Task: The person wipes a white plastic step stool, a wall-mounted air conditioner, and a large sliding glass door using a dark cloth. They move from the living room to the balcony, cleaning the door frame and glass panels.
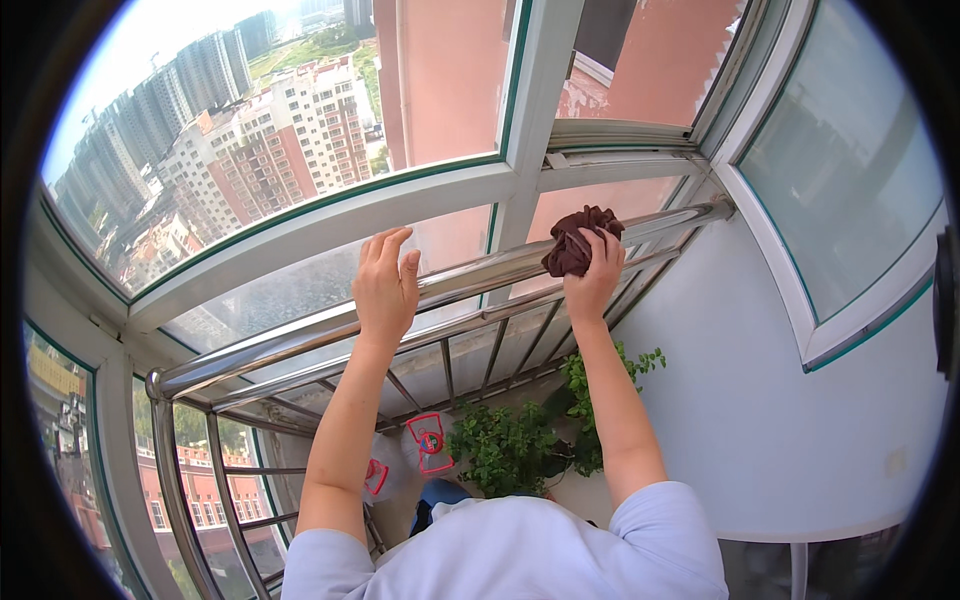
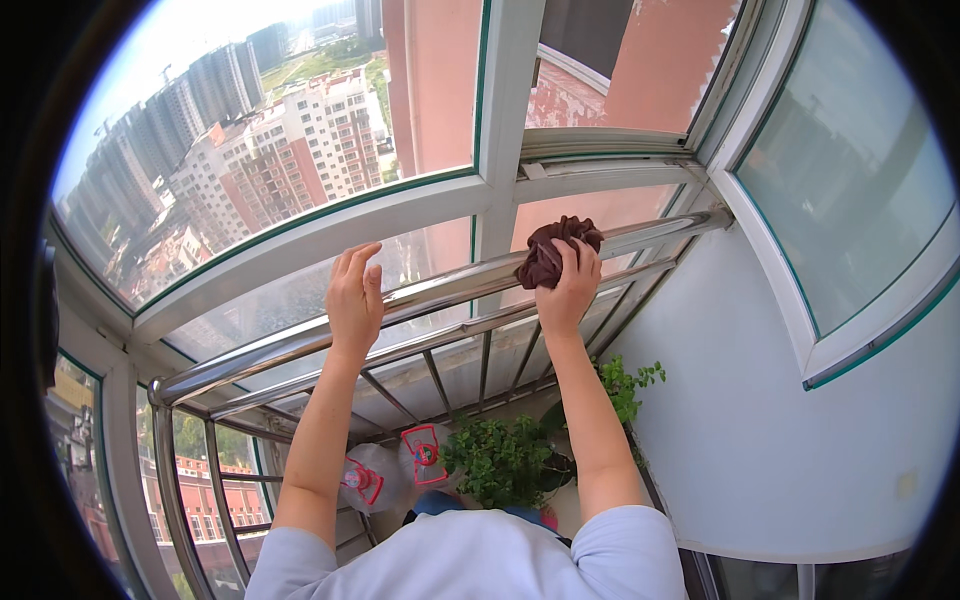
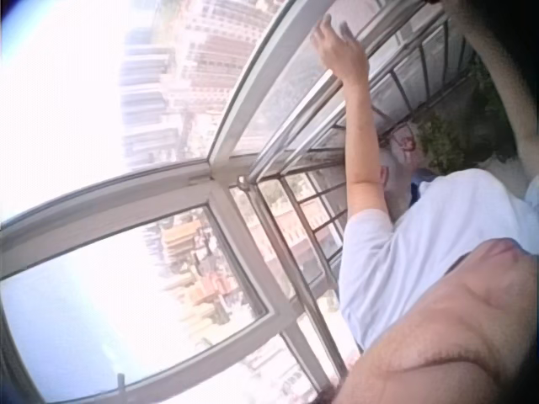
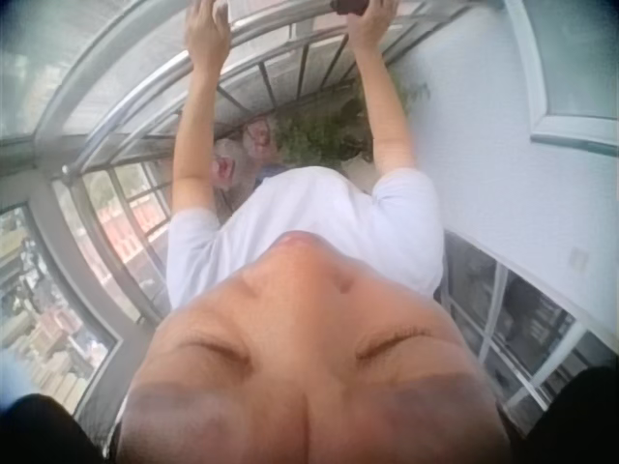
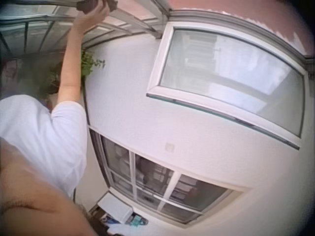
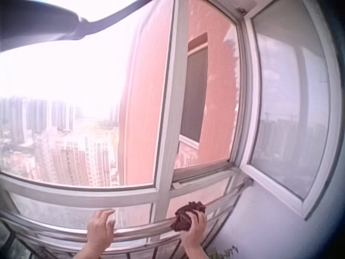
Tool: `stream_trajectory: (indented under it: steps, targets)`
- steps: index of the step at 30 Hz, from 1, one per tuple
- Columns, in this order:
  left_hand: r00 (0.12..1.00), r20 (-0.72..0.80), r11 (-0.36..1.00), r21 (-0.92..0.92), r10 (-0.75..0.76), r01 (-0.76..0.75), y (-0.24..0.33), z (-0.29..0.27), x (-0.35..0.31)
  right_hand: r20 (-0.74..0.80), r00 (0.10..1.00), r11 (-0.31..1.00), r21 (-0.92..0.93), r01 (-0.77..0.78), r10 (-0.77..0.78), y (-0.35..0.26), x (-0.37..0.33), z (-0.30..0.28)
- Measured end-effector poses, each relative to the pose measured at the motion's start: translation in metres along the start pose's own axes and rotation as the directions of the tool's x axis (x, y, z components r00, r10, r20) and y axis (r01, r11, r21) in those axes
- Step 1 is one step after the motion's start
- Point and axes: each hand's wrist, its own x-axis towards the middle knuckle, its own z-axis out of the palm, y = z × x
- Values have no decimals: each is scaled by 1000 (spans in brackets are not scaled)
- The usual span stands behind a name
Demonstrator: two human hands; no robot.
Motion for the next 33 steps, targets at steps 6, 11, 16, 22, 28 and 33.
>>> stream_trajectory:
  steps: [6, 11, 16, 22, 28, 33]
  targets:
    - [987, -159, 963, -265, 9, -51, -12, -1, -5, 233, 885, 853, 446, 270, -403, -160, -41, 17]
    - [979, -201, 985, -174, -24, -12, -25, -63, -19, 213, 786, 788, 389, 477, -580, -135, -38, 19]
    - [979, -206, 960, 273, -4, 61, -73, -141, -40, 43, 999, 993, -119, 4, 1, -41, -28, -3]
    - [957, -277, 936, 309, -82, 170, -116, -172, -68, 281, 938, 976, 129, 174, -204, -208, -50, 23]
    - [963, -266, 914, 376, -51, 153, -130, -173, -69, 89, 800, 706, 535, 464, -593, -332, -105, 63]
    - [960, -263, 938, 348, 100, -2, -105, -160, -79, -14, 713, 585, 561, 586, -701, -256, -115, 55]
